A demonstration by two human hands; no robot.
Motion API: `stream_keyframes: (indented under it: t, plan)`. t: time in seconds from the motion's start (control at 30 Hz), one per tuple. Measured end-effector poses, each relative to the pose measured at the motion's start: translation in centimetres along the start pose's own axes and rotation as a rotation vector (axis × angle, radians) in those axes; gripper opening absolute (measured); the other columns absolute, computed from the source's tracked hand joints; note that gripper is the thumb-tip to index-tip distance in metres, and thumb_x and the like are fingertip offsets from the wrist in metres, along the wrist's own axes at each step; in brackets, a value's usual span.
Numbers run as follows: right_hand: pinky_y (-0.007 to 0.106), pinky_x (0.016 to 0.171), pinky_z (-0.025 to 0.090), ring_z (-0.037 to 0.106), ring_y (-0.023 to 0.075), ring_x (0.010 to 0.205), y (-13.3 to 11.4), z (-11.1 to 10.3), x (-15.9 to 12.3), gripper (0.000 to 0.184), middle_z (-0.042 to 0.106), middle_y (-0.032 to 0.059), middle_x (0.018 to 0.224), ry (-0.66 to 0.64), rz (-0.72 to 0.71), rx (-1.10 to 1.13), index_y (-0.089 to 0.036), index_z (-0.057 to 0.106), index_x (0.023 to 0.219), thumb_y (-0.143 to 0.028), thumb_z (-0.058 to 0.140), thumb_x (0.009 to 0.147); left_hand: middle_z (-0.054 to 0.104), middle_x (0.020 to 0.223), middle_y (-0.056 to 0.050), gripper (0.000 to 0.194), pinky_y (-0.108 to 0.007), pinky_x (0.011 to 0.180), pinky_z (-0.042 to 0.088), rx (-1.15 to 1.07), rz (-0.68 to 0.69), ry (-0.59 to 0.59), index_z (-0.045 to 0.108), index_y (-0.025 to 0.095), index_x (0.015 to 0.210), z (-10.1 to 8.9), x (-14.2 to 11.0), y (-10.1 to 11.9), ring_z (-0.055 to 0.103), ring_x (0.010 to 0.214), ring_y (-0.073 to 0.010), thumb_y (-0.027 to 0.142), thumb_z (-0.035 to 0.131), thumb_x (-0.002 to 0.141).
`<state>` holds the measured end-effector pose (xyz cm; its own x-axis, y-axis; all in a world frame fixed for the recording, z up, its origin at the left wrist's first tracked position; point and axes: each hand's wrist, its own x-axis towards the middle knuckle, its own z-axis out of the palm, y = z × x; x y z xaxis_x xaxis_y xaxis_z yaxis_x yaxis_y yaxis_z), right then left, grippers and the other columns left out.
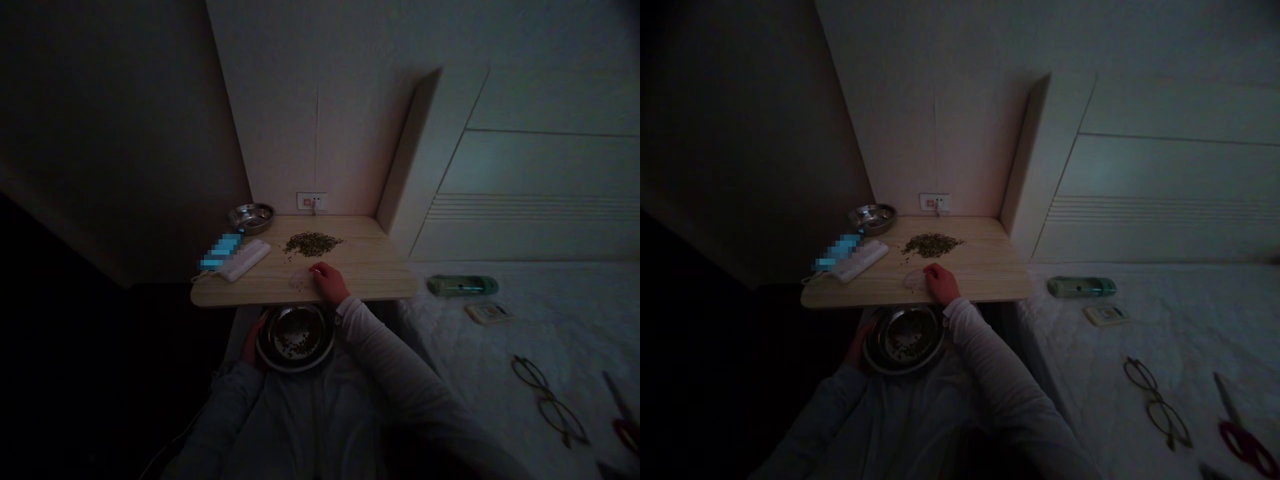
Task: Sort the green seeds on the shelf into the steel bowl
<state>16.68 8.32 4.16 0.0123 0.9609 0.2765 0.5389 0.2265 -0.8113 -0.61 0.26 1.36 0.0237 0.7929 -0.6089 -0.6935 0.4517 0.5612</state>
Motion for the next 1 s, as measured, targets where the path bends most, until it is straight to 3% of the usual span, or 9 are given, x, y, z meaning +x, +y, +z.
stream_keyframes:
  t: [0.27,0.37,0.57,0.8,1.0]
  plan:
    - [0.022,0.063,0.035,0.048,0.0108,0.068,0.19,0.18,0.22,0.02,0.056,0.0006,0.072,0.044,0.004,-0.014,-0.017,0.054,0.078,-0.022,0.037,0.07,0.059,0.042,-0.001,0.022,-0.028,0.073,0.044,0.12,0.072,0.157,0.061,0.016,0.058,0.19,-0.01,0.02,0.059,0.074,-0.0181,0.018,0.042,0.069]
    - [0.022,0.064,0.035,0.047,0.0107,0.067,0.14,0.08,0.22,0.019,0.055,0.0004,0.071,0.084,0.047,-0.042,-0.018,0.054,0.077,-0.022,0.036,0.071,0.062,0.046,-0.001,0.021,-0.028,0.073,0.044,0.161,0.088,0.192,0.059,0.018,0.054,0.2,0.16,-0.01,0.058,0.079,-0.0187,0.018,0.043,0.067]
    - [0.022,0.062,0.035,0.046,0.0106,0.064,-0.08,-0.16,-0.15,0.02,0.053,0.0001,0.067,0.182,0.109,-0.062,-0.018,0.052,0.072,-0.027,0.035,0.071,0.066,0.058,-0.002,0.021,-0.029,0.074,0.044,0.19,0.084,0.195,0.059,0.018,0.056,0.09,0.33,0.0,0.055,0.086,-0.0194,0.02,0.042,0.068]
    - [0.021,0.061,0.035,0.045,0.0099,0.062,-0.02,-0.14,-0.06,0.019,0.052,-0.0005,0.064,0.149,0.109,-0.053,-0.018,0.052,0.07,-0.027,0.036,0.071,0.06,0.043,0.002,0.026,-0.026,0.074,0.044,0.206,0.111,0.239,0.058,0.019,0.052,0.61,-0.08,0.04,0.058,0.078,-0.0161,0.018,0.04,0.07]
    - [0.022,0.061,0.034,0.046,0.0108,0.063,-0.04,-0.18,-0.01,0.018,0.054,0.0004,0.066,0.148,0.123,-0.072,-0.018,0.053,0.07,-0.026,0.037,0.07,0.062,0.047,0.0,0.028,-0.025,0.075,0.042,0.16,0.108,0.165,0.06,0.017,0.056,0.31,0.02,-0.1,0.058,0.078,-0.0154,0.018,0.038,0.072]
